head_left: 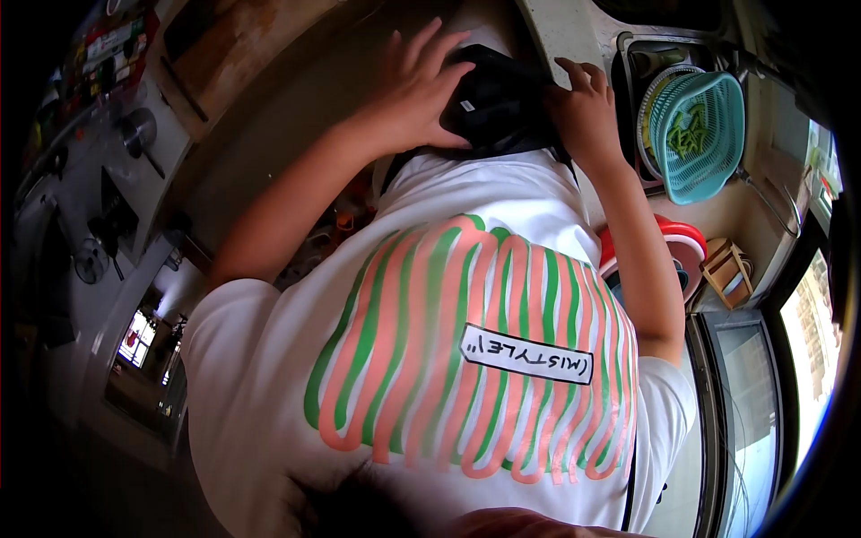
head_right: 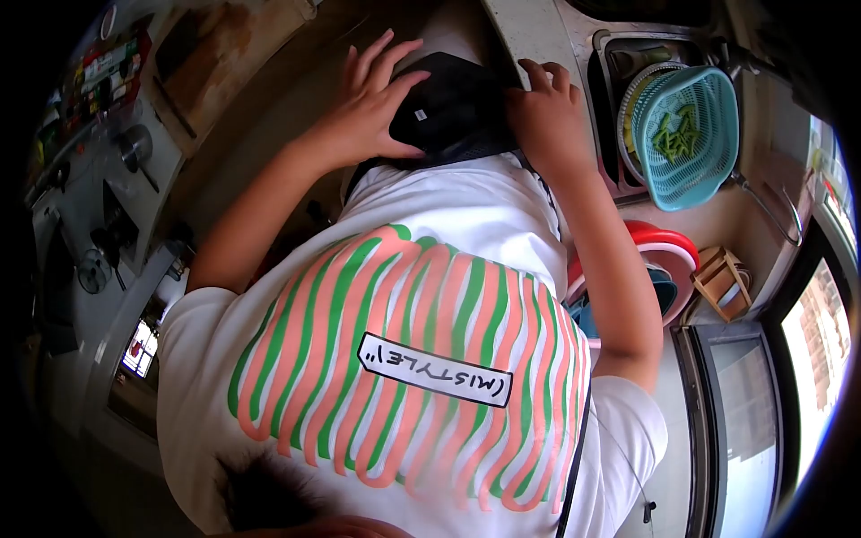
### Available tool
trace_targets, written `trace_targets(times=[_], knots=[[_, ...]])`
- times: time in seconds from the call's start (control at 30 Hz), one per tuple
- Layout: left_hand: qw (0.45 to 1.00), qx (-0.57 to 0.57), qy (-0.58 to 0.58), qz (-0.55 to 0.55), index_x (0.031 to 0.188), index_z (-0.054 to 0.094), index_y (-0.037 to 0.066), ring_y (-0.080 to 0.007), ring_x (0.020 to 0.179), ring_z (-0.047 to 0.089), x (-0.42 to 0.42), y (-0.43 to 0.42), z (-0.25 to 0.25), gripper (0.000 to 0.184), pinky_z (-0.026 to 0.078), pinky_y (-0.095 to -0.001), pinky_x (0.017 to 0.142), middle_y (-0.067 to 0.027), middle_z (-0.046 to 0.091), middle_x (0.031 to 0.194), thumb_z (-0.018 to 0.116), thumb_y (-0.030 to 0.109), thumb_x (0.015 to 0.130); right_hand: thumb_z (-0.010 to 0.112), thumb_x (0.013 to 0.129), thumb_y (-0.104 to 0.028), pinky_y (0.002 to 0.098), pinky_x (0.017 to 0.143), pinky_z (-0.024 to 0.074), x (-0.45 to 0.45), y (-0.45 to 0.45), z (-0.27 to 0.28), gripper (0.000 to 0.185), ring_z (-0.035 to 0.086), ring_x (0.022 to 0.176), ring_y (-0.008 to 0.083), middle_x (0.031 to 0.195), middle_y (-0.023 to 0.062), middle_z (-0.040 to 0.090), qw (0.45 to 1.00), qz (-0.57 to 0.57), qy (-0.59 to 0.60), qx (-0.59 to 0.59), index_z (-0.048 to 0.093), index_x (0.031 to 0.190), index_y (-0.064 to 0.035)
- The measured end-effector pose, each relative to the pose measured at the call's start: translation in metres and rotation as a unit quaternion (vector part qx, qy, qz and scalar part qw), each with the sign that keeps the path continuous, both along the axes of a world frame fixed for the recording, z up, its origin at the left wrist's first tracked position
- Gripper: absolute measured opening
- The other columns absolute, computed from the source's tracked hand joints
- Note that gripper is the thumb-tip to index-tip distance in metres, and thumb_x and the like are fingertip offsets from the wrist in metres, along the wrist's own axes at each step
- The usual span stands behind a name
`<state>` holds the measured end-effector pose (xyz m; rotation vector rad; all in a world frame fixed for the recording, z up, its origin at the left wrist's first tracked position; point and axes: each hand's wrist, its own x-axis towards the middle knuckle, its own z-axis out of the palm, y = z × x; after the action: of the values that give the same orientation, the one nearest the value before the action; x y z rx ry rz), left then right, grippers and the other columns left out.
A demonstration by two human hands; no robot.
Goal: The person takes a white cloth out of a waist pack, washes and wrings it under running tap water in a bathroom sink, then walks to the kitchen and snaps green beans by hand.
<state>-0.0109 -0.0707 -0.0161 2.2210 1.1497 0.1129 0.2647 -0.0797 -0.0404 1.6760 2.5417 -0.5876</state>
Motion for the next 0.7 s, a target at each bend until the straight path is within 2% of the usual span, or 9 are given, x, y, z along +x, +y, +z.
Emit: trace_targets(times=[0.07, 0.17, 0.2, 0.3, 0.33, 0.43, 0.47, 0.5, 0.7], knots=[[0.999, 0.024, -0.018, 0.023, 0.124, 0.055, 0.008, -0.0353, 0.145, 0.016, 0.006, -0.006, -0.005, 0.079, 0.013, -0.0659, 0.114, -0.0085, 0.031, 0.149, 0.088, 0.038, 0.059, 0.065, 0.081, -0.018, 0.0417, 0.097, 0.0424, -0.012, 0.002, -0.005, 0.024, 0.043, 0.127, 0.0304, 0.136, 0.0088, 0.052, 0.994, 0.072, -0.083, 0.016, 0.072, 0.103, -0.0111], [0.999, 0.041, -0.014, 0.028, 0.117, 0.059, 0.009, -0.0325, 0.143, 0.022, 0.013, -0.01, -0.006, 0.07, 0.013, -0.0663, 0.114, -0.0062, 0.036, 0.146, 0.088, 0.036, 0.059, 0.065, 0.079, -0.015, 0.0376, 0.093, 0.0437, -0.024, -0.002, -0.02, 0.024, 0.042, 0.128, 0.0285, 0.137, 0.0095, 0.049, 0.979, 0.103, -0.17, 0.041, 0.07, 0.102, -0.0096], [0.997, 0.058, -0.029, 0.041, 0.106, 0.064, 0.01, -0.0307, 0.141, 0.027, 0.015, -0.009, -0.007, 0.055, 0.014, -0.066, 0.114, -0.0044, 0.044, 0.139, 0.086, 0.034, 0.061, 0.065, 0.078, -0.015, 0.0354, 0.09, 0.0441, -0.027, -0.002, -0.023, 0.027, 0.041, 0.129, 0.0278, 0.139, 0.0095, 0.046, 0.971, 0.115, -0.206, 0.028, 0.069, 0.105, -0.0102], [0.992, 0.05, -0.089, 0.073, 0.098, 0.068, 0.01, -0.0307, 0.14, 0.029, 0.006, -0.002, -0.013, 0.044, 0.014, -0.0667, 0.113, -0.0044, 0.049, 0.134, 0.084, 0.032, 0.062, 0.064, 0.079, -0.016, 0.0353, 0.09, 0.0437, -0.025, -0.001, -0.037, 0.026, 0.041, 0.128, 0.0276, 0.138, 0.0098, 0.046, 0.979, 0.1, -0.174, 0.028, 0.069, 0.104, -0.0095], [0.992, 0.049, -0.085, 0.083, 0.096, 0.07, 0.009, -0.0304, 0.139, 0.032, 0.003, -0.002, -0.016, 0.04, 0.019, -0.0597, 0.115, -0.0041, 0.052, 0.133, 0.083, 0.031, 0.065, 0.063, 0.08, -0.016, 0.0356, 0.09, 0.0435, -0.026, -0.001, -0.04, 0.025, 0.041, 0.128, 0.0277, 0.138, 0.0099, 0.046, 0.979, 0.094, -0.176, 0.045, 0.069, 0.104, -0.0095], [0.984, -0.026, -0.144, 0.097, 0.101, 0.071, 0.008, -0.0302, 0.138, 0.032, -0.009, 0.001, -0.028, 0.042, 0.024, -0.0497, 0.116, -0.0039, 0.052, 0.135, 0.082, 0.032, 0.069, 0.06, 0.083, -0.015, 0.0369, 0.092, 0.0429, -0.032, -0.007, -0.049, 0.024, 0.041, 0.127, 0.0281, 0.136, 0.0104, 0.047, 0.983, 0.072, -0.153, 0.078, 0.069, 0.104, -0.0092], [0.983, -0.053, -0.15, 0.094, 0.106, 0.071, 0.007, -0.0302, 0.139, 0.032, -0.013, 0.002, -0.028, 0.044, 0.028, -0.0423, 0.115, -0.0039, 0.051, 0.137, 0.081, 0.032, 0.072, 0.059, 0.083, -0.015, 0.0376, 0.093, 0.0425, -0.03, -0.008, -0.053, 0.024, 0.041, 0.127, 0.0283, 0.136, 0.0106, 0.047, 0.987, 0.061, -0.128, 0.081, 0.069, 0.104, -0.0087], [0.982, -0.066, -0.151, 0.092, 0.107, 0.07, 0.007, -0.0302, 0.139, 0.032, -0.014, 0.002, -0.026, 0.044, 0.028, -0.0426, 0.115, -0.0041, 0.05, 0.137, 0.081, 0.032, 0.072, 0.058, 0.084, -0.015, 0.0383, 0.094, 0.0421, -0.029, -0.008, -0.055, 0.024, 0.041, 0.127, 0.0286, 0.135, 0.0107, 0.048, 0.99, 0.05, -0.103, 0.083, 0.068, 0.104, -0.0082], [0.974, -0.112, -0.175, 0.089, 0.113, 0.068, 0.007, -0.0301, 0.139, 0.032, -0.023, -0.003, -0.02, 0.048, 0.028, -0.0431, 0.115, -0.0055, 0.049, 0.139, 0.081, 0.03, 0.073, 0.073, 0.074, -0.023, 0.0421, 0.102, 0.0378, -0.023, -0.008, -0.032, 0.038, 0.043, 0.125, 0.031, 0.132, 0.0116, 0.049, 0.997, 0.012, 0.038, 0.06, 0.066, 0.104, -0.0014]])
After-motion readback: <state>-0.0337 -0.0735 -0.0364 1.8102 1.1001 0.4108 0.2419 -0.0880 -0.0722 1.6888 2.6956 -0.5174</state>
